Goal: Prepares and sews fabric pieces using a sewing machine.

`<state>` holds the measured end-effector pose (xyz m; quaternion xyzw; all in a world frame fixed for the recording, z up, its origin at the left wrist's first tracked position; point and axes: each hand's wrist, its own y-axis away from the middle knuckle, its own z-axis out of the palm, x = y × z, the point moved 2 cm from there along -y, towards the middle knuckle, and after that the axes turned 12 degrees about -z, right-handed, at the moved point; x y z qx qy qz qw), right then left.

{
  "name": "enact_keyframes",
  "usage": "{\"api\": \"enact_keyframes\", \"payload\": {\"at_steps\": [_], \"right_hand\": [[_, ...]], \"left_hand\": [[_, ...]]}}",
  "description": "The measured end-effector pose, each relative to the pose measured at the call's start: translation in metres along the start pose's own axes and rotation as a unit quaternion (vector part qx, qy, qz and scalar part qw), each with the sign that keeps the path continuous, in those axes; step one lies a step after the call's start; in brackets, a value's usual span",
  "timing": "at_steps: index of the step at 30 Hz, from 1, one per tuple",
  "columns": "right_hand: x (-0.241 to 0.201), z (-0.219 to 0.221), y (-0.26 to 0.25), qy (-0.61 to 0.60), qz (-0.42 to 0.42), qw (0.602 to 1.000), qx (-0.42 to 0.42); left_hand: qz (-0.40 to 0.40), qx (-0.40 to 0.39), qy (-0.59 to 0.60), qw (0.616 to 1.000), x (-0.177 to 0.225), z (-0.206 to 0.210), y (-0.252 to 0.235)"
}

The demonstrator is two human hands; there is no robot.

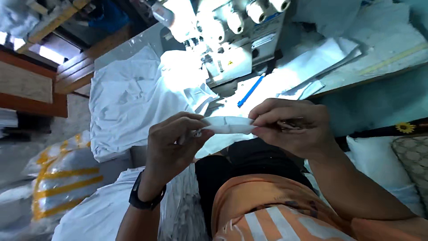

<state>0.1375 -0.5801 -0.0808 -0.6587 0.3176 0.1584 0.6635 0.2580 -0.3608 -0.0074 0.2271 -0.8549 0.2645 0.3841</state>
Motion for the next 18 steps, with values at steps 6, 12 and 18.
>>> {"api": "enact_keyframes", "payload": {"at_steps": [6, 12, 18], "right_hand": [[0.015, 0.01, -0.003, 0.024, 0.043, 0.999, 0.008], [0.028, 0.021, -0.007, 0.085, 0.082, 0.993, 0.018], [0.037, 0.034, -0.012, 0.123, 0.068, 0.99, -0.001]], "left_hand": [[-0.011, 0.048, -0.024, 0.999, -0.018, 0.003, 0.0], [-0.01, 0.093, -0.121, 0.988, -0.035, 0.005, 0.005], [-0.173, 0.014, -0.016, 0.985, -0.047, 0.01, 0.004]]}}
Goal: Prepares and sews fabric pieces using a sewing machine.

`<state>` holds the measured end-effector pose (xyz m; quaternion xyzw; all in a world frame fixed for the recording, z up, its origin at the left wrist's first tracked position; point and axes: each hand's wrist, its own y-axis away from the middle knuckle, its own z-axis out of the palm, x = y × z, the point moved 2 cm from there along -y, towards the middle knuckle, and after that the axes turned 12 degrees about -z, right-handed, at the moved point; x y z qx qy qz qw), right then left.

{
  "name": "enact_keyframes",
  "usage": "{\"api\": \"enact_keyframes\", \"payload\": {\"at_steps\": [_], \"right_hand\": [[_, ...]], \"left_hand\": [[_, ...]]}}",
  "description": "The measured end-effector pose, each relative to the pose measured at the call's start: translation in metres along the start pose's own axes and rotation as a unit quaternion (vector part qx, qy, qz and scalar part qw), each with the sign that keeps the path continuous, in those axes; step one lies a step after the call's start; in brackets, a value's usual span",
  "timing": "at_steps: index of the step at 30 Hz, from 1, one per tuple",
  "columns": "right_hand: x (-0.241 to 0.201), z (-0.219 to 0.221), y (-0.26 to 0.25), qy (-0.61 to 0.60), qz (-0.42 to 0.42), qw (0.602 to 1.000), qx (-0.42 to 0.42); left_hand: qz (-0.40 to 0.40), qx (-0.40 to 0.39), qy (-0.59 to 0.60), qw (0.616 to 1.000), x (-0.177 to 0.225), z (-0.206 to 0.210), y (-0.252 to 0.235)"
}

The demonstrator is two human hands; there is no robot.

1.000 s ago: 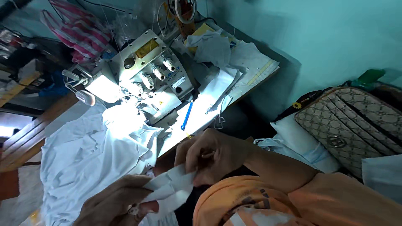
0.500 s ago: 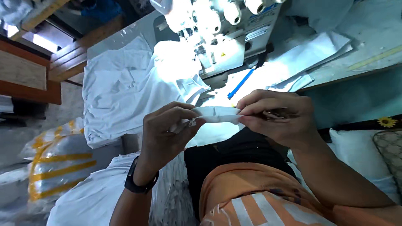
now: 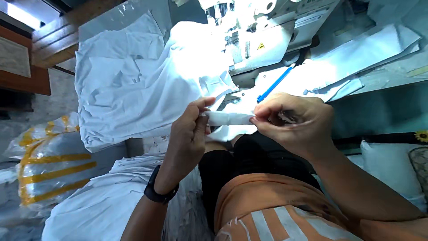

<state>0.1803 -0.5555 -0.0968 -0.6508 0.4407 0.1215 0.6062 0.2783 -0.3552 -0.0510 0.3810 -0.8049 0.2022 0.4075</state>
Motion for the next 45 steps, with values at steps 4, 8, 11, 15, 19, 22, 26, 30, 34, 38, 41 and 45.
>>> {"api": "enact_keyframes", "payload": {"at_steps": [4, 8, 11, 15, 19, 22, 26, 30, 34, 38, 41, 45], "right_hand": [[0.0, 0.007, -0.004, 0.035, -0.029, 0.998, -0.035], [0.003, 0.009, -0.008, 0.053, -0.045, 0.996, -0.052], [0.007, 0.013, -0.008, 0.067, -0.041, 0.994, -0.078], [0.024, 0.026, 0.001, -0.032, 0.021, 0.997, -0.072], [0.037, 0.038, -0.002, -0.073, 0.08, 0.993, 0.049], [0.054, 0.044, -0.018, 0.01, 0.071, 0.993, 0.092], [0.081, 0.049, -0.023, 0.005, 0.075, 0.994, 0.083], [0.07, 0.038, -0.01, -0.025, 0.084, 0.992, 0.087], [0.07, 0.037, -0.003, -0.055, 0.13, 0.983, 0.118], [0.072, 0.041, -0.003, -0.07, 0.157, 0.974, 0.145], [0.073, 0.042, -0.001, -0.066, 0.165, 0.973, 0.148], [0.073, 0.043, -0.002, -0.059, 0.17, 0.973, 0.147]], "left_hand": [[-0.089, -0.063, 0.093, 0.99, -0.015, 0.006, -0.001], [-0.097, -0.063, 0.144, 0.983, -0.021, 0.009, -0.005], [-0.062, -0.047, 0.144, 0.987, -0.027, 0.008, -0.008], [0.051, -0.071, 0.037, 0.996, -0.025, -0.015, -0.027], [0.159, -0.049, -0.169, 0.972, 0.004, -0.05, -0.069], [0.181, -0.049, -0.205, 0.961, 0.005, -0.051, -0.112], [0.173, -0.07, -0.057, 0.981, -0.035, -0.031, -0.171], [0.143, -0.114, -0.028, 0.983, -0.037, -0.028, -0.166], [0.158, -0.083, -0.036, 0.983, -0.036, -0.025, -0.148], [0.154, -0.07, -0.041, 0.985, -0.034, -0.023, -0.144], [0.141, -0.077, -0.039, 0.986, -0.034, -0.023, -0.147], [0.13, -0.092, -0.038, 0.986, -0.032, -0.024, -0.149]]}}
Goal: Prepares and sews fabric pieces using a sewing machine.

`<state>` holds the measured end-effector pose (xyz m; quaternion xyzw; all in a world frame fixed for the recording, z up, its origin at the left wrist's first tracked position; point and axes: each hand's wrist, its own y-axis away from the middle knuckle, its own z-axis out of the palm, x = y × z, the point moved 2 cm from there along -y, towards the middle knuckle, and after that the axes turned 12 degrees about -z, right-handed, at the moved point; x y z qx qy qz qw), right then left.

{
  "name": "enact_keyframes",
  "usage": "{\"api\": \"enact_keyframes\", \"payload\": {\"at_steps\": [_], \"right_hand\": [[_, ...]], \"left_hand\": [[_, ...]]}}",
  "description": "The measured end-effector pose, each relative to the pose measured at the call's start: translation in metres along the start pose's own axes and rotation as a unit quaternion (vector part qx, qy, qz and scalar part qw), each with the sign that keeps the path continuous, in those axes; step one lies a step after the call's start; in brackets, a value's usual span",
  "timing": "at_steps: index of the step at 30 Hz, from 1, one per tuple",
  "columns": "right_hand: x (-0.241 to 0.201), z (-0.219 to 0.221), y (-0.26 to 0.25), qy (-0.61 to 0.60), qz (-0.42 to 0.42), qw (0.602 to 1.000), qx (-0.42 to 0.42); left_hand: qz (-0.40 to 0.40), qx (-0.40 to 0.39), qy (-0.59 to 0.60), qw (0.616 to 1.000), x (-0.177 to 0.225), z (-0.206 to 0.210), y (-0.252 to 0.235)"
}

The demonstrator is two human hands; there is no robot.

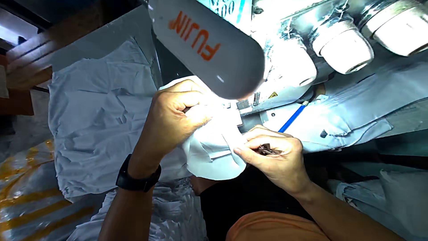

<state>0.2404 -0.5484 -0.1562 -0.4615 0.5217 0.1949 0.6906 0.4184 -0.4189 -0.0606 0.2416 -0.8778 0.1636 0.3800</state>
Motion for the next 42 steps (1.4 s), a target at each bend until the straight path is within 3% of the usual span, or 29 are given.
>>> {"api": "enact_keyframes", "payload": {"at_steps": [6, 11, 17, 26, 42], "right_hand": [[-0.001, 0.002, -0.002, 0.022, 0.016, 1.0, 0.004], [-0.021, -0.008, -0.002, 0.095, -0.089, 0.987, -0.098], [-0.021, 0.004, -0.037, 0.068, -0.087, 0.989, -0.096], [-0.025, 0.008, -0.042, 0.071, -0.072, 0.99, -0.097], [-0.026, 0.012, -0.05, 0.065, -0.01, 0.996, -0.068]], "left_hand": [[-0.073, 0.027, -0.018, 0.997, 0.007, 0.003, 0.003], [-0.172, 0.086, -0.073, 0.979, 0.021, 0.013, -0.002], [-0.185, 0.142, -0.017, 0.972, 0.011, 0.018, -0.025], [-0.183, 0.158, 0.01, 0.97, -0.001, 0.015, -0.043], [-0.207, 0.168, -0.063, 0.962, -0.001, 0.007, -0.055]]}}
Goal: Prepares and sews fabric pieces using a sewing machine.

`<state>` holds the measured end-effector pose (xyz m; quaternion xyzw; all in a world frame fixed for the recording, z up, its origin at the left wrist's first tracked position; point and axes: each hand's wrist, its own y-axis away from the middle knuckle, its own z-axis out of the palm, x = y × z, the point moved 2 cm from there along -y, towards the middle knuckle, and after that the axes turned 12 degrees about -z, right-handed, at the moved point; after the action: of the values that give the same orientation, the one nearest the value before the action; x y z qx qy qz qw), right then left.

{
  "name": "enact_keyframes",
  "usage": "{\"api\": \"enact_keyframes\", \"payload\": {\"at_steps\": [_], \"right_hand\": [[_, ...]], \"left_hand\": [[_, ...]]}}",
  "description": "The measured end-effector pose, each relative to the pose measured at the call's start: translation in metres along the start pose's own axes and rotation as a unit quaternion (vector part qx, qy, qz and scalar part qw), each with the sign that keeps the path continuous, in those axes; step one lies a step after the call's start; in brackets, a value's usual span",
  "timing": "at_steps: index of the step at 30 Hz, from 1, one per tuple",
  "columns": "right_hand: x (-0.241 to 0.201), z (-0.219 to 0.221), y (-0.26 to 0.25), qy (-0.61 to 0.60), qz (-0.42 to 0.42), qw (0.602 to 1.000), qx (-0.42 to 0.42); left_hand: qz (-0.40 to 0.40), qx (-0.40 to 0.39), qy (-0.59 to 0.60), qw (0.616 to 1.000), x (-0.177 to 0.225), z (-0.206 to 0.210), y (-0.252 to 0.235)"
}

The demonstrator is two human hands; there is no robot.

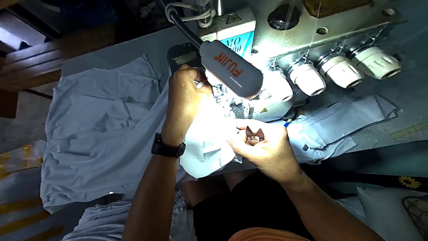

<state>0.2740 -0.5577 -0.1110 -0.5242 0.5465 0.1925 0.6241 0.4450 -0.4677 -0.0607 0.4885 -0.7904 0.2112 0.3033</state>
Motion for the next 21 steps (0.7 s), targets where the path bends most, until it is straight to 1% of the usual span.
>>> {"api": "enact_keyframes", "payload": {"at_steps": [4, 7, 8, 9, 11, 12, 13, 14, 15, 16, 17, 18, 20, 21], "right_hand": [[-0.003, -0.001, -0.005, 0.006, 0.006, 1.0, -0.017], [-0.004, -0.002, -0.007, 0.02, 0.004, 1.0, -0.021], [-0.003, -0.002, -0.007, 0.021, 0.002, 1.0, -0.019], [-0.002, -0.003, -0.007, 0.018, 0.002, 1.0, -0.018], [0.0, -0.004, -0.008, 0.007, 0.006, 0.999, -0.031], [0.001, -0.007, -0.009, 0.001, 0.011, 0.999, -0.053], [0.001, -0.011, -0.01, -0.003, 0.024, 0.996, -0.087], [-0.001, -0.017, -0.011, -0.002, 0.04, 0.992, -0.123], [-0.004, -0.023, -0.012, 0.005, 0.044, 0.989, -0.143], [-0.007, -0.029, -0.011, 0.016, 0.029, 0.99, -0.138], [-0.009, -0.035, -0.011, 0.03, -0.004, 0.993, -0.11], [-0.011, -0.04, -0.01, 0.041, -0.041, 0.996, -0.071], [-0.014, -0.046, -0.01, 0.028, -0.12, 0.992, -0.016], [-0.015, -0.046, -0.012, 0.014, -0.164, 0.986, -0.012]], "left_hand": [[-0.002, -0.016, 0.012, 1.0, -0.004, 0.001, -0.009], [0.011, -0.052, 0.08, 0.995, -0.013, -0.006, -0.006], [0.044, -0.06, 0.096, 0.993, -0.016, -0.015, 0.003], [0.097, -0.079, 0.091, 0.988, -0.017, -0.028, 0.019], [0.206, -0.145, 0.045, 0.967, -0.021, -0.057, 0.057], [0.244, -0.164, 0.005, 0.956, -0.026, -0.064, 0.071], [0.267, -0.166, -0.053, 0.948, -0.034, -0.067, 0.084], [0.29, -0.147, -0.122, 0.938, -0.045, -0.066, 0.096], [0.312, -0.118, -0.177, 0.926, -0.054, -0.063, 0.104], [0.326, -0.097, -0.197, 0.92, -0.06, -0.061, 0.11], [0.326, -0.092, -0.169, 0.926, -0.061, -0.062, 0.112], [0.311, -0.105, -0.105, 0.939, -0.057, -0.064, 0.112], [0.247, -0.149, 0.051, 0.956, -0.039, -0.076, 0.111], [0.218, -0.168, 0.113, 0.955, -0.029, -0.083, 0.11]]}}
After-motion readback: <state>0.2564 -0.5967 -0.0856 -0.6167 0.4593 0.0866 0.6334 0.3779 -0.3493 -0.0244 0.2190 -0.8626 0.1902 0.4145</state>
